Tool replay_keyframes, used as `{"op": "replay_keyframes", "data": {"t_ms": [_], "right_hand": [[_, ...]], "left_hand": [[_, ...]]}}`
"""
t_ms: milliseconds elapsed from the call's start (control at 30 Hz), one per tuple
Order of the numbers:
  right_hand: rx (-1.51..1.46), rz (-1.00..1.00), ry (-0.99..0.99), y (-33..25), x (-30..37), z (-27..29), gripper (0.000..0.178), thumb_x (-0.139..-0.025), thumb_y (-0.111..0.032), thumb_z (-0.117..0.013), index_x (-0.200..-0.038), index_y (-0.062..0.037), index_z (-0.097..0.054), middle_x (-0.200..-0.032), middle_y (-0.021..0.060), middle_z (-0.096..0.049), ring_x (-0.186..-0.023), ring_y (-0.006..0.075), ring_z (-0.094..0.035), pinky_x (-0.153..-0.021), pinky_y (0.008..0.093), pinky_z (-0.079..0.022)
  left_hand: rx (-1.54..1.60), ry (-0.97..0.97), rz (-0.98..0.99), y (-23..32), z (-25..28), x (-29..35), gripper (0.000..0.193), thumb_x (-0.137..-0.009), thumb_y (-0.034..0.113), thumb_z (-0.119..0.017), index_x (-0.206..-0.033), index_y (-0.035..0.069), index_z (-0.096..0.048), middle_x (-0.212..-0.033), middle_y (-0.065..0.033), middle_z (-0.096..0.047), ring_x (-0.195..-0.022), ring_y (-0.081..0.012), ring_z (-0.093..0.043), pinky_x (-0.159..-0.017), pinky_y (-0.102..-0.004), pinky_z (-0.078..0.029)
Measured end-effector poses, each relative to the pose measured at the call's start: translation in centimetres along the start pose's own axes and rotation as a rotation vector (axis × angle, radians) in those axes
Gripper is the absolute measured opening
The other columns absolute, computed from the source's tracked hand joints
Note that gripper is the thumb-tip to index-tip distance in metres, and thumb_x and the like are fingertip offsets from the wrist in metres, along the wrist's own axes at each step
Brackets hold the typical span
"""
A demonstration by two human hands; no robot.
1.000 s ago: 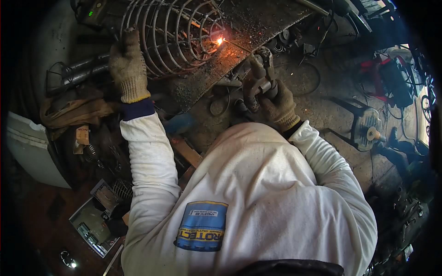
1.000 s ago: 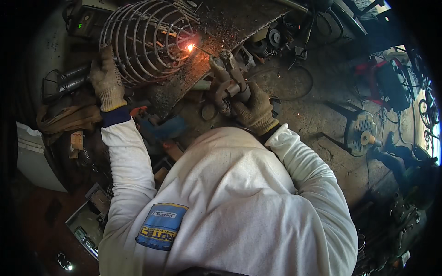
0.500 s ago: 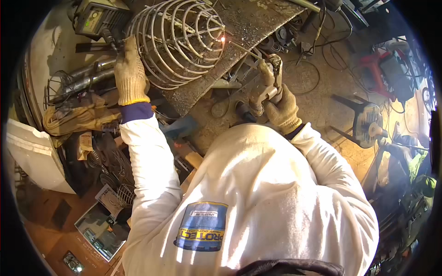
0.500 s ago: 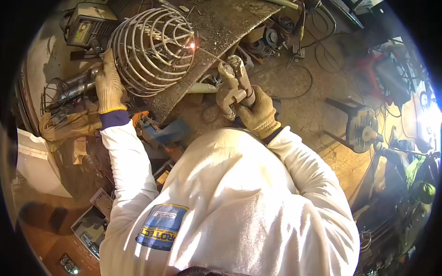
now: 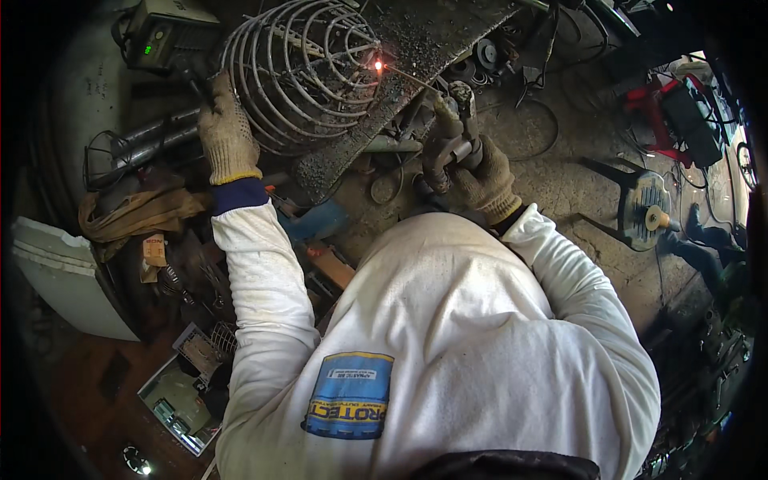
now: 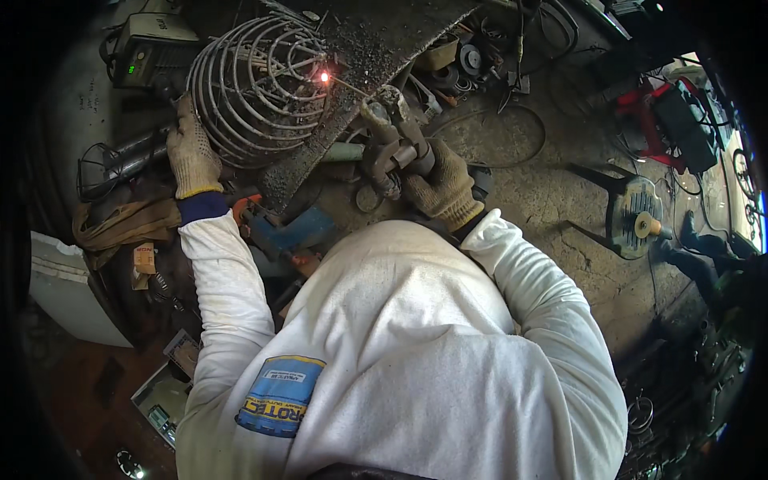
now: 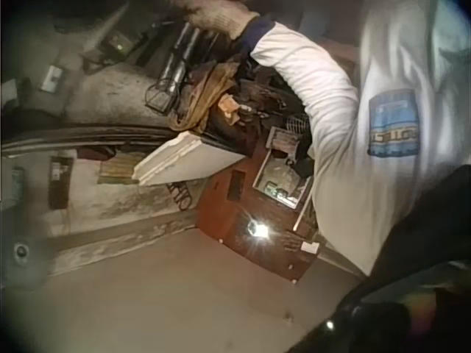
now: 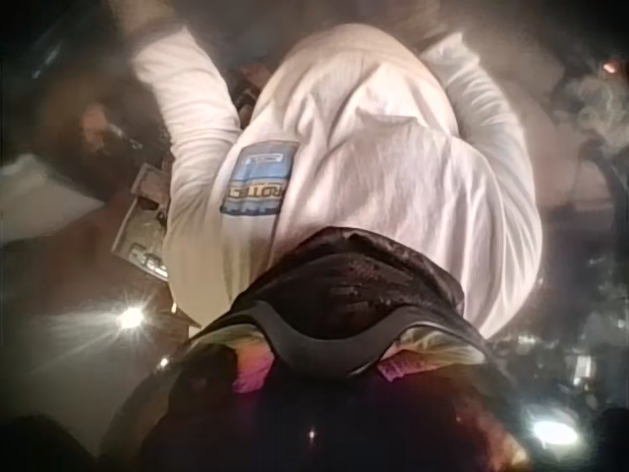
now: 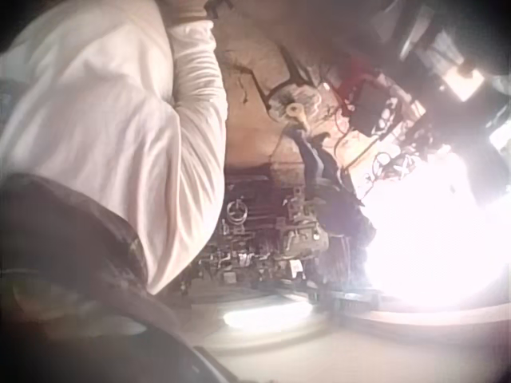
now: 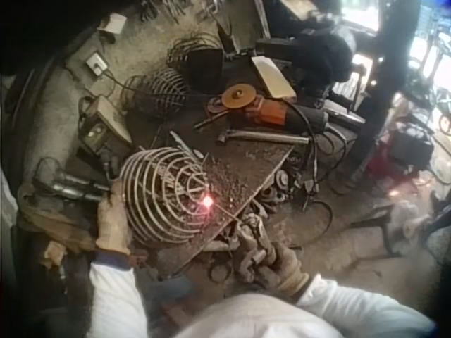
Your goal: The person welds metal rods together to form a spherical cage-like structure using a welding torch.
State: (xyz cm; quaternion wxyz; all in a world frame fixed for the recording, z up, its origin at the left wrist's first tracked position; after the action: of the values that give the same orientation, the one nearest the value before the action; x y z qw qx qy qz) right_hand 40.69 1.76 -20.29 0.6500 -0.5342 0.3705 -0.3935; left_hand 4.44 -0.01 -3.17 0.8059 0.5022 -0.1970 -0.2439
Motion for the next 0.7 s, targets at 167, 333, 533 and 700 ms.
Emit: {"op": "replay_keyframes", "data": {"t_ms": [167,333,533,700], "right_hand": [[0.003,-0.015,0.006,-0.2,-0.2,-0.3,0.045,-0.073,-0.023,-0.073,-0.112,-0.0017,-0.062,-0.091,0.0183,-0.07,-0.083,0.0315,-0.071,-0.074,0.0388,-0.055],[0.021,0.019,0.0,-0.2,-0.4,-0.4,0.045,-0.073,-0.022,-0.073,-0.112,-0.0015,-0.062,-0.091,0.019,-0.07,-0.084,0.033,-0.071,-0.074,0.0393,-0.056],[0.129,0.164,-0.004,-1.7,-0.4,-1.0,0.031,-0.077,-0.01,-0.071,-0.105,-0.0023,-0.061,-0.092,0.0093,-0.067,-0.082,0.0188,-0.066,-0.074,0.0331,-0.053],[0.179,0.159,-0.069,0.0,-0.4,-1.3,0.031,-0.086,-0.017,-0.067,-0.113,-0.0038,-0.06,-0.093,0.0119,-0.065,-0.086,0.0272,-0.065,-0.074,0.0368,-0.054]], "left_hand": [[-0.053,0.039,0.028,-0.8,0.6,-0.8,0.078,-0.092,0.056,-0.058,-0.142,-0.003,-0.045,-0.142,-0.0217,-0.051,-0.124,-0.0348,-0.055,-0.102,-0.0421,-0.046],[-0.03,0.035,-0.009,-0.2,0.1,-0.2,0.079,-0.092,0.056,-0.057,-0.143,-0.003,-0.044,-0.143,-0.0217,-0.051,-0.125,-0.0352,-0.054,-0.103,-0.0424,-0.045],[-0.275,0.019,-0.189,-3.1,2.9,-3.7,0.07,-0.096,0.055,-0.054,-0.135,-0.002,-0.054,-0.13,-0.0252,-0.06,-0.111,-0.0333,-0.062,-0.094,-0.0396,-0.048],[-0.428,0.014,-0.297,-0.3,0.6,-0.9,0.065,-0.098,0.055,-0.05,-0.126,-0.003,-0.058,-0.118,-0.0251,-0.064,-0.101,-0.0343,-0.063,-0.088,-0.0409,-0.048]]}}
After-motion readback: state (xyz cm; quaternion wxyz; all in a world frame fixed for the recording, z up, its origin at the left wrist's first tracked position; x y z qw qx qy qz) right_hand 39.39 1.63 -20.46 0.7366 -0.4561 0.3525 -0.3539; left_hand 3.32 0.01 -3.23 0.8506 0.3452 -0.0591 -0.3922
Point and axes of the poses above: each hand's wrist, its own x-axis away from the middle knuckle, its own z-axis out of the back of the hand, y = z × x, the point moved 6 cm from there along -x, towards the middle knuckle
